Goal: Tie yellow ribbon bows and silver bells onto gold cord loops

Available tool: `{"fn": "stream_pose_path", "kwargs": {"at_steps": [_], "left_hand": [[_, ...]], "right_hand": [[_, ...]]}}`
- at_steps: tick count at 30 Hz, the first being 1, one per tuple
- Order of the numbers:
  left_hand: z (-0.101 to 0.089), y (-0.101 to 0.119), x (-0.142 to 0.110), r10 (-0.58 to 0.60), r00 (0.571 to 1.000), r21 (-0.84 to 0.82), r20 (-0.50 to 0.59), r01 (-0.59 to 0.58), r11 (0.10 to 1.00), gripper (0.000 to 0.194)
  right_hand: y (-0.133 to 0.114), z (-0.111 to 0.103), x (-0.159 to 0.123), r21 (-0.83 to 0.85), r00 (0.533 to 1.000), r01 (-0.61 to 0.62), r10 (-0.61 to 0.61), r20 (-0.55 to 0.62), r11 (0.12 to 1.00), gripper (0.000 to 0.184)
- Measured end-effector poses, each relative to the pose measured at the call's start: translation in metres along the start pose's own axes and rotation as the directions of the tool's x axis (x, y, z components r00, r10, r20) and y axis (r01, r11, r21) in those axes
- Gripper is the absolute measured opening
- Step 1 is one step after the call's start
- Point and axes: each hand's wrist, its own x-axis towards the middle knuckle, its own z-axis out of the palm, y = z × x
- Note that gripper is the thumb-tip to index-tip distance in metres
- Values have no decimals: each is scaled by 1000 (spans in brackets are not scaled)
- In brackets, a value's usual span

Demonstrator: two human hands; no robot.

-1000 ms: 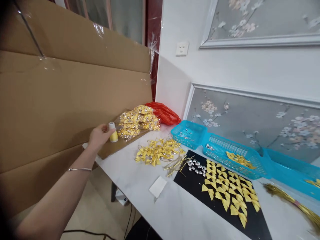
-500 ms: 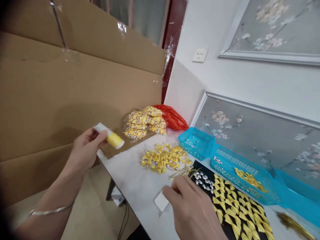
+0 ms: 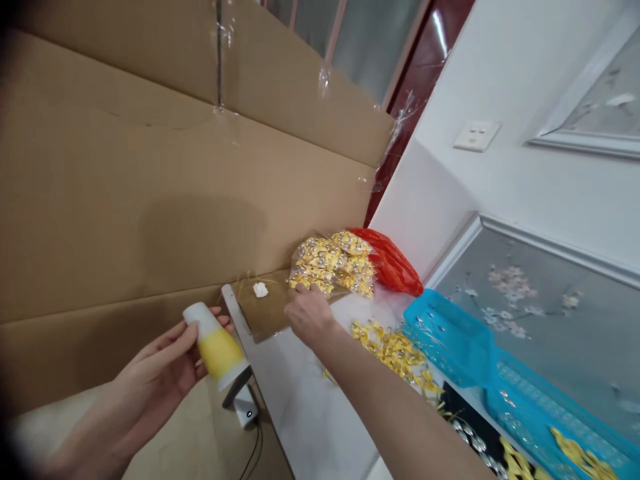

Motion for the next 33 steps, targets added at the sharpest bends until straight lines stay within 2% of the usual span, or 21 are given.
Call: {"fn": "stream_pose_path", "kwargs": {"at_steps": [4,8,12,15,17,20,22,23,24,25,27,29,31,33], "left_hand": [[-5,0,-3,-89,994,-166,-69,77,983,17],[-9,-1,-6,-178,984,-334,23,175,926,24],[-6,-5,-10,-202,969,-453,140,244,858,35],[-1,-6,-13,-193,956,-548,221,286,786,37],[3,-6,-14,-181,956,-578,230,284,765,36],[15,-10,-18,-148,977,-527,151,206,825,30],[28,-18,-21,-106,992,-438,75,128,890,24],[37,-24,-24,-96,993,-398,65,114,910,21],[48,-30,-28,-105,991,-367,81,127,921,18],[59,-37,-32,-127,985,-348,116,160,924,15],[82,-50,-43,-199,957,-316,210,259,913,13],[103,-63,-54,-278,909,-275,310,365,889,13],[122,-74,-64,-329,845,-203,422,442,874,14],[136,-85,-75,-339,778,-102,529,455,885,20]], "right_hand": [[-4,14,17,-3,998,64,-64,20,998,29],[-8,29,20,69,997,79,-79,4,995,31],[-7,32,13,206,998,-12,24,-58,978,32],[-8,17,-3,362,979,-98,155,-130,927,24],[-16,2,-24,497,954,-133,247,-172,858,17],[-40,-16,-67,700,922,-133,347,-174,702,20],[-62,-19,-99,809,904,-128,404,-143,574,27],[-73,-18,-114,915,888,-71,442,-123,398,35],[-82,-16,-127,960,856,-45,506,-107,278,56],[-89,-14,-140,978,812,-41,578,-85,202,68],[-95,-11,-163,995,683,-63,731,-14,78,62],[-90,-11,-187,996,572,-38,815,92,-86,42],[-81,-15,-215,940,530,87,814,237,-330,38],[-74,-20,-243,797,530,240,763,371,-554,44]]}}
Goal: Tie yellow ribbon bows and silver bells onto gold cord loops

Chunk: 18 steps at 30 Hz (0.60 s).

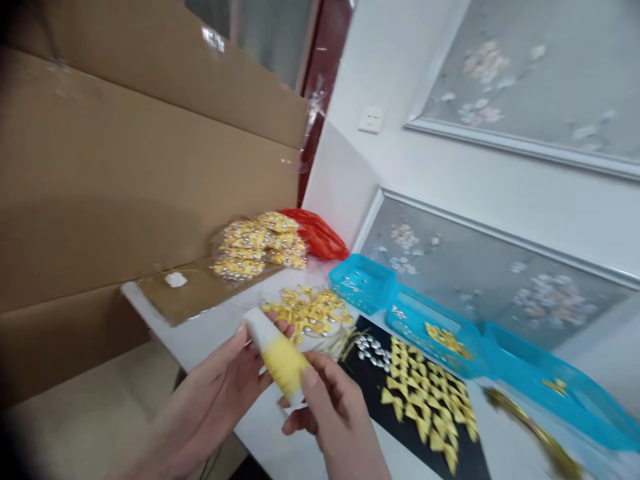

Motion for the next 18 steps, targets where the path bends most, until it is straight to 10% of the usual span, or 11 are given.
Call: {"fn": "stream_pose_path", "kwargs": {"at_steps": [4,10,15,18], "left_hand": [[22,-30,-1,-60,987,181,149,32,983,21],[42,-54,-10,-198,953,332,231,114,936,29],[45,-56,-16,-118,981,472,153,32,881,28],[44,-58,-18,-105,984,562,147,4,827,27]], "right_hand": [[-13,-35,-25,278,994,-94,107,-34,956,50],[2,-53,-49,213,996,-70,80,-41,975,59],[2,-65,-60,-357,874,280,-391,-291,891,27],[-5,-71,-61,-613,754,443,-642,-141,654,11]]}}
